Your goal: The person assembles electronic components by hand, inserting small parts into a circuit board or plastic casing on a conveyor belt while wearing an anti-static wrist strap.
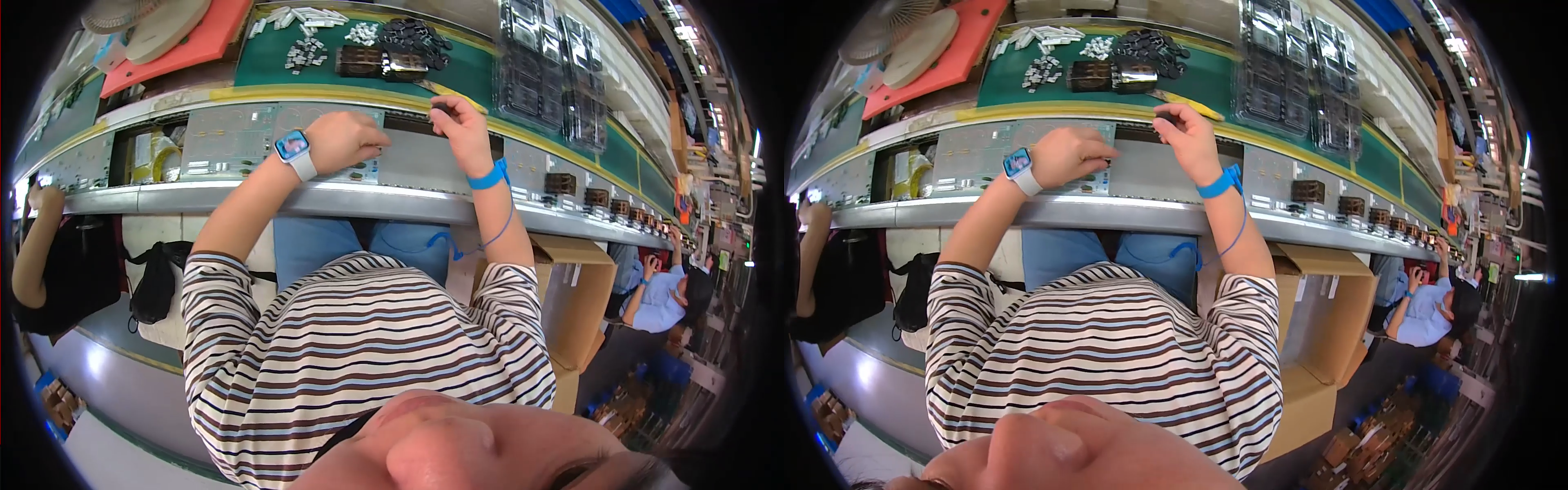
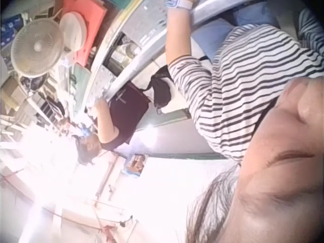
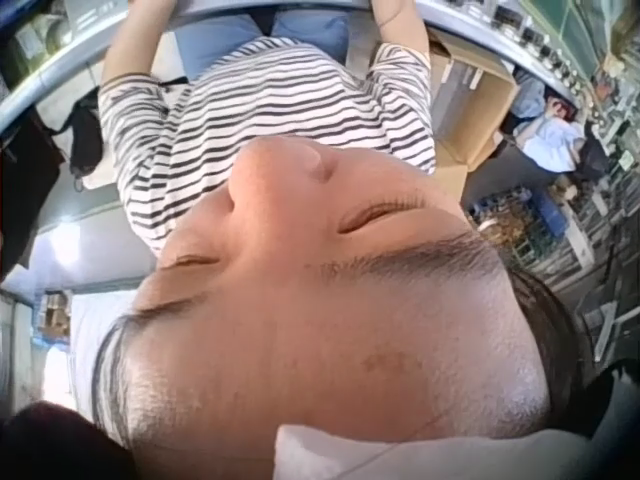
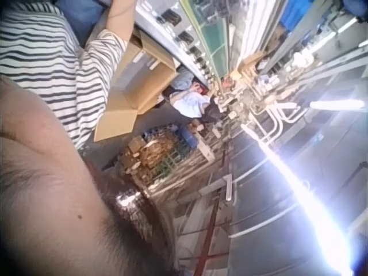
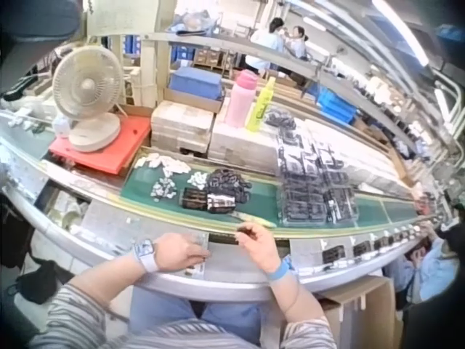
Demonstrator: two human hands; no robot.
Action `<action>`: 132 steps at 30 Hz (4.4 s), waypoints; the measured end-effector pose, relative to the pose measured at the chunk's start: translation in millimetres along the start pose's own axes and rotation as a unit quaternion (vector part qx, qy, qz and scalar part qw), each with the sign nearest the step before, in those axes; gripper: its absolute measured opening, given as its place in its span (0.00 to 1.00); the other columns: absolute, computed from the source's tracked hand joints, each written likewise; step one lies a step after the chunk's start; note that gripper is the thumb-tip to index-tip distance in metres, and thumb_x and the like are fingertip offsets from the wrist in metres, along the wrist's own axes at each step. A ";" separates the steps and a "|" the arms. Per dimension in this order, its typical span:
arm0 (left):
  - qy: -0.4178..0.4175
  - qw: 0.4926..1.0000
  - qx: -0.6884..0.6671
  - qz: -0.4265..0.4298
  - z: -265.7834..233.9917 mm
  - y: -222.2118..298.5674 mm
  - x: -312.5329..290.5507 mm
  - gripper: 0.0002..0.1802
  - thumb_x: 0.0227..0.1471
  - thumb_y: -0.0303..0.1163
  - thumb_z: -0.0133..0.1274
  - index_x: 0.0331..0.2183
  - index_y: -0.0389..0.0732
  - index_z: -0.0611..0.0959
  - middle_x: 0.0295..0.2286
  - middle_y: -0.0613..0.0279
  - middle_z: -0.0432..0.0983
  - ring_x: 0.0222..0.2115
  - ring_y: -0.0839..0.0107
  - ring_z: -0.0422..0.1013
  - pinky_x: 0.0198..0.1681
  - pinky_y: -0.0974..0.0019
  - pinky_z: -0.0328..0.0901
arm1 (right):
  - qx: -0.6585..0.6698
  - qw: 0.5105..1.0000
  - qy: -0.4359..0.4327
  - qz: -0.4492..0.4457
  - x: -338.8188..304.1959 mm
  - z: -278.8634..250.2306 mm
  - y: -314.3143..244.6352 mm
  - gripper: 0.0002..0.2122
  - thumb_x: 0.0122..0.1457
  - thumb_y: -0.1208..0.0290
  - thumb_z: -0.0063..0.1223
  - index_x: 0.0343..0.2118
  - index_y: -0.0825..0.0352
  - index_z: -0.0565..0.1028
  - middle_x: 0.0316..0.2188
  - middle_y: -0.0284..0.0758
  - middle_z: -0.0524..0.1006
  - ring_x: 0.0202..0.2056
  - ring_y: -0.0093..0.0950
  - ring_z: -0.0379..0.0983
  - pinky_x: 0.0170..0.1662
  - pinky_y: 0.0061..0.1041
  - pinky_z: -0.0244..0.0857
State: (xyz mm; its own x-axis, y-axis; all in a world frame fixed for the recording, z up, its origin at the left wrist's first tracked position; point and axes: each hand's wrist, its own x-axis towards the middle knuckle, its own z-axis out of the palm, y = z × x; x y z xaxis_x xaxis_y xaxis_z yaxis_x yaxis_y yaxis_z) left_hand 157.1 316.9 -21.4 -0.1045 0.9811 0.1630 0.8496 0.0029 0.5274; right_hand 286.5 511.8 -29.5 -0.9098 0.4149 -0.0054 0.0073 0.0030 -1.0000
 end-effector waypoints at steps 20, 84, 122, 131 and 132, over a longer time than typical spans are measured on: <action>0.197 0.874 0.250 -0.368 -89.7 -160.7 12.7 0.13 0.48 0.39 0.43 0.35 0.43 0.75 0.31 0.48 0.74 0.34 0.51 0.70 0.37 0.54 0.65 | 0.090 0.983 -0.111 0.117 -2.4 15.4 1.3 0.09 0.52 0.75 0.50 0.37 0.68 0.72 0.23 0.25 0.68 0.23 0.15 0.61 0.27 0.12 0.56; 0.188 0.903 0.240 -0.301 -21.8 -23.5 -141.4 0.21 0.49 0.44 0.45 0.43 0.42 0.71 0.34 0.52 0.74 0.34 0.55 0.70 0.42 0.55 0.62 | -0.482 0.840 -0.216 -0.119 -18.8 93.4 -10.8 0.08 0.48 0.67 0.49 0.27 0.65 0.76 0.25 0.37 0.70 0.30 0.36 0.69 0.33 0.33 0.63; 0.153 0.924 0.261 -0.233 1.9 -0.3 -112.7 0.28 0.47 0.50 0.46 0.45 0.40 0.69 0.39 0.45 0.70 0.40 0.51 0.68 0.41 0.59 0.64 | -0.533 0.757 -0.183 -0.330 -48.3 43.0 -11.0 0.06 0.42 0.78 0.53 0.25 0.65 0.71 0.22 0.34 0.69 0.27 0.33 0.67 0.33 0.29 0.60; 0.119 0.927 0.245 -0.257 -1.1 3.0 -110.9 0.29 0.48 0.50 0.46 0.47 0.42 0.69 0.43 0.43 0.68 0.44 0.52 0.66 0.44 0.60 0.63 | -0.521 0.765 -0.175 -0.336 -49.9 42.2 -9.3 0.06 0.41 0.79 0.53 0.24 0.64 0.71 0.21 0.33 0.68 0.26 0.32 0.66 0.31 0.29 0.59; 0.118 0.927 0.246 -0.256 -0.6 2.7 -111.3 0.29 0.48 0.50 0.47 0.47 0.42 0.69 0.43 0.43 0.67 0.44 0.52 0.66 0.44 0.60 0.63 | -0.518 0.766 -0.172 -0.339 -50.2 42.4 -8.2 0.06 0.41 0.79 0.53 0.24 0.64 0.71 0.21 0.33 0.68 0.26 0.32 0.66 0.31 0.29 0.59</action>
State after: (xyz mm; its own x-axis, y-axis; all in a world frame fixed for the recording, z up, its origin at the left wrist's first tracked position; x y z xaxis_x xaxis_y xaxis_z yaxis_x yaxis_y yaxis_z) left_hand 170.7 207.7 -37.6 -0.6206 0.7569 0.2048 0.7841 0.6020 0.1511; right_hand 314.6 452.4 -21.3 -0.9041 -0.2665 0.3341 -0.3531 0.9062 -0.2327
